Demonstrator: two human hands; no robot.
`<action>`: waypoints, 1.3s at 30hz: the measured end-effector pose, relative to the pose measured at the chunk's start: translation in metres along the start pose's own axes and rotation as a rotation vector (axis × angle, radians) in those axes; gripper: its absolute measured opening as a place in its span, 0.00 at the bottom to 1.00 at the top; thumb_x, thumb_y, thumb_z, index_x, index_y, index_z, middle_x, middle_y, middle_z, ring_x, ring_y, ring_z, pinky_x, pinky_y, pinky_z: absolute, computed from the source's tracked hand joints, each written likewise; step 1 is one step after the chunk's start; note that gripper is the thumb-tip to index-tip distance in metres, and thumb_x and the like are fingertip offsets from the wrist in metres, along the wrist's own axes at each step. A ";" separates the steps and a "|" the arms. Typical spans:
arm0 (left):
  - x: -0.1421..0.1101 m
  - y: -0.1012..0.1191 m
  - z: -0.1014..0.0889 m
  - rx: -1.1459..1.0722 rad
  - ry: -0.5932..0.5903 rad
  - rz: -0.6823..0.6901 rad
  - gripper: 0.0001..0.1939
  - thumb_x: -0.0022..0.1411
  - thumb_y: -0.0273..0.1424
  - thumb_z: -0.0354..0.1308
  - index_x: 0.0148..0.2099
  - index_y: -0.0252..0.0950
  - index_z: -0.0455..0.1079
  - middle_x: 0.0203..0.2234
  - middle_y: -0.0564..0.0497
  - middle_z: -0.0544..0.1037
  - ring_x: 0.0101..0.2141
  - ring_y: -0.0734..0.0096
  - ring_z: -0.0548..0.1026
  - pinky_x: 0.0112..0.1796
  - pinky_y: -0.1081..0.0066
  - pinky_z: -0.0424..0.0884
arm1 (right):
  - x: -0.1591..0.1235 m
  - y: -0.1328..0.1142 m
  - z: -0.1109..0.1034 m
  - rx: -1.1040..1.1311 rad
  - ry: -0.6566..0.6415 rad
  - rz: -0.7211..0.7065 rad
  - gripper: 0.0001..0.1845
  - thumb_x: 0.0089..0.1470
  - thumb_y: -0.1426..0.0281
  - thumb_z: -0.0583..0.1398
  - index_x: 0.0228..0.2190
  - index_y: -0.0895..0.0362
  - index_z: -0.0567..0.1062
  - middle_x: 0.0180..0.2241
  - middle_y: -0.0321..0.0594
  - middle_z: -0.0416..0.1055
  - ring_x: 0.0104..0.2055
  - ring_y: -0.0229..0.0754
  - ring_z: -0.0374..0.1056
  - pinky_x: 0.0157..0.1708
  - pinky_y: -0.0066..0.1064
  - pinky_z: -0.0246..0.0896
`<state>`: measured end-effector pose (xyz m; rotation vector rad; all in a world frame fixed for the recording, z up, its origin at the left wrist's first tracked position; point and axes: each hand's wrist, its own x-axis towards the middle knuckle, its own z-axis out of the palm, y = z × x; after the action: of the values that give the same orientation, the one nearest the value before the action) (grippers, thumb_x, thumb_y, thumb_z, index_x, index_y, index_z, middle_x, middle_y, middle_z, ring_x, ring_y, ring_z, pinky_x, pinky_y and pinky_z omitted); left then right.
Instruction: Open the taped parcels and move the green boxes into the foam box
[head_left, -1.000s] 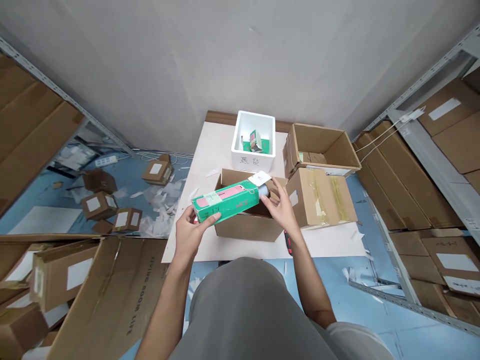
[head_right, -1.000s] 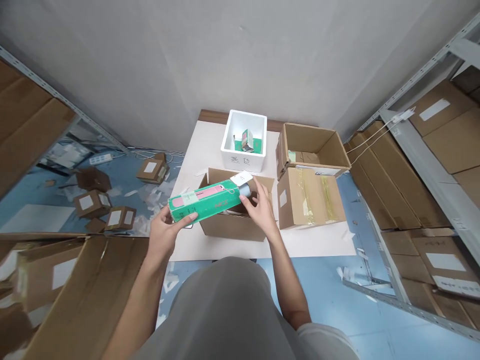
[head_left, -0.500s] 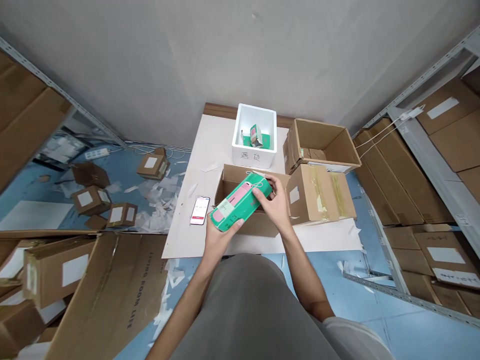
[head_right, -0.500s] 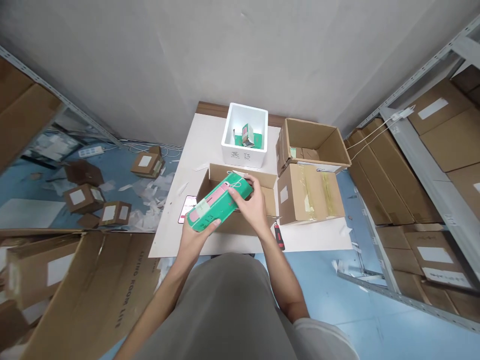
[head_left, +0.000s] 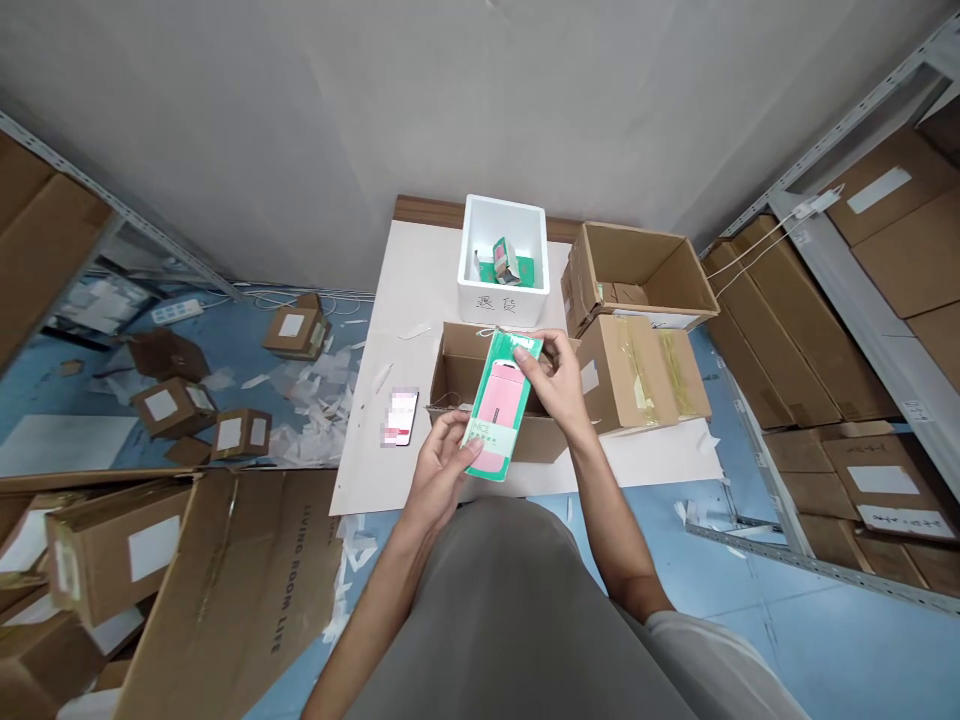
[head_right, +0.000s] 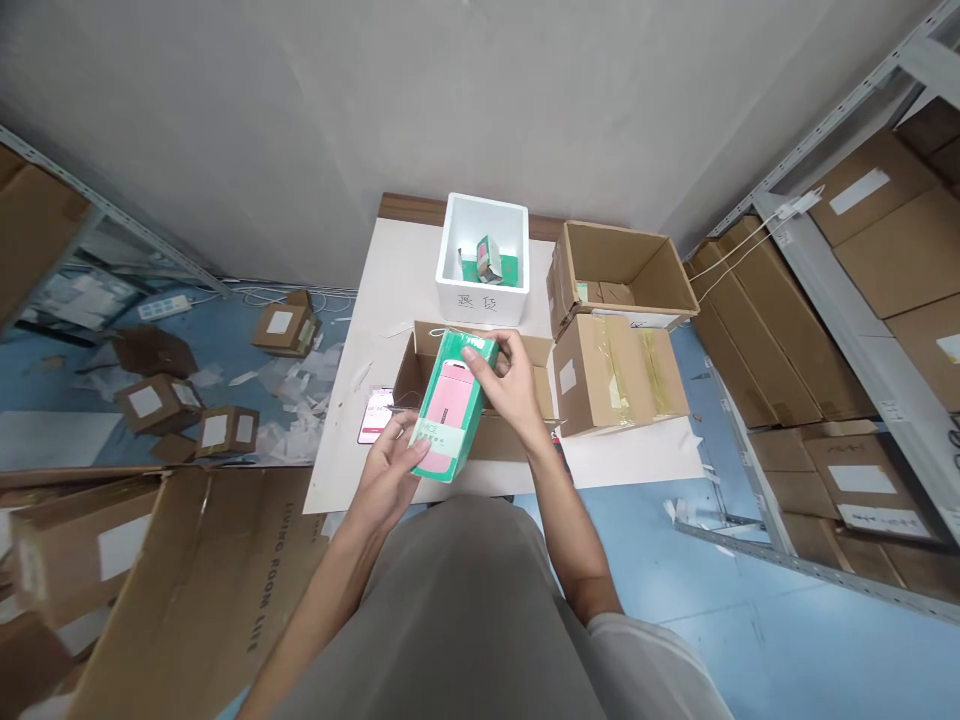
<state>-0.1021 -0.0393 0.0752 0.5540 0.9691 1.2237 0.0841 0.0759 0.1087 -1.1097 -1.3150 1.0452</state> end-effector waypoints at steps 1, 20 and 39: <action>0.000 -0.001 0.001 0.004 -0.006 0.005 0.34 0.55 0.47 0.87 0.53 0.42 0.73 0.49 0.48 0.86 0.43 0.65 0.83 0.39 0.72 0.75 | 0.001 -0.001 0.000 0.002 -0.008 0.001 0.30 0.62 0.39 0.72 0.48 0.48 0.75 0.50 0.42 0.80 0.53 0.50 0.79 0.54 0.41 0.78; 0.010 -0.021 -0.015 -0.052 -0.241 -0.231 0.42 0.60 0.54 0.83 0.68 0.39 0.80 0.59 0.37 0.88 0.63 0.37 0.84 0.62 0.48 0.82 | 0.013 0.018 -0.022 0.185 0.001 -0.027 0.24 0.64 0.43 0.72 0.47 0.46 0.80 0.45 0.37 0.83 0.53 0.51 0.80 0.59 0.44 0.76; 0.014 -0.017 0.005 0.293 -0.147 0.060 0.46 0.57 0.43 0.86 0.72 0.43 0.73 0.61 0.39 0.83 0.57 0.53 0.83 0.51 0.61 0.83 | 0.009 -0.004 -0.029 0.062 0.054 -0.085 0.31 0.60 0.33 0.72 0.44 0.45 0.80 0.53 0.43 0.85 0.63 0.56 0.78 0.71 0.52 0.70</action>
<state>-0.0885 -0.0300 0.0591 0.8968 1.0183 1.0833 0.1127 0.0835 0.1156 -1.0198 -1.2677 0.9808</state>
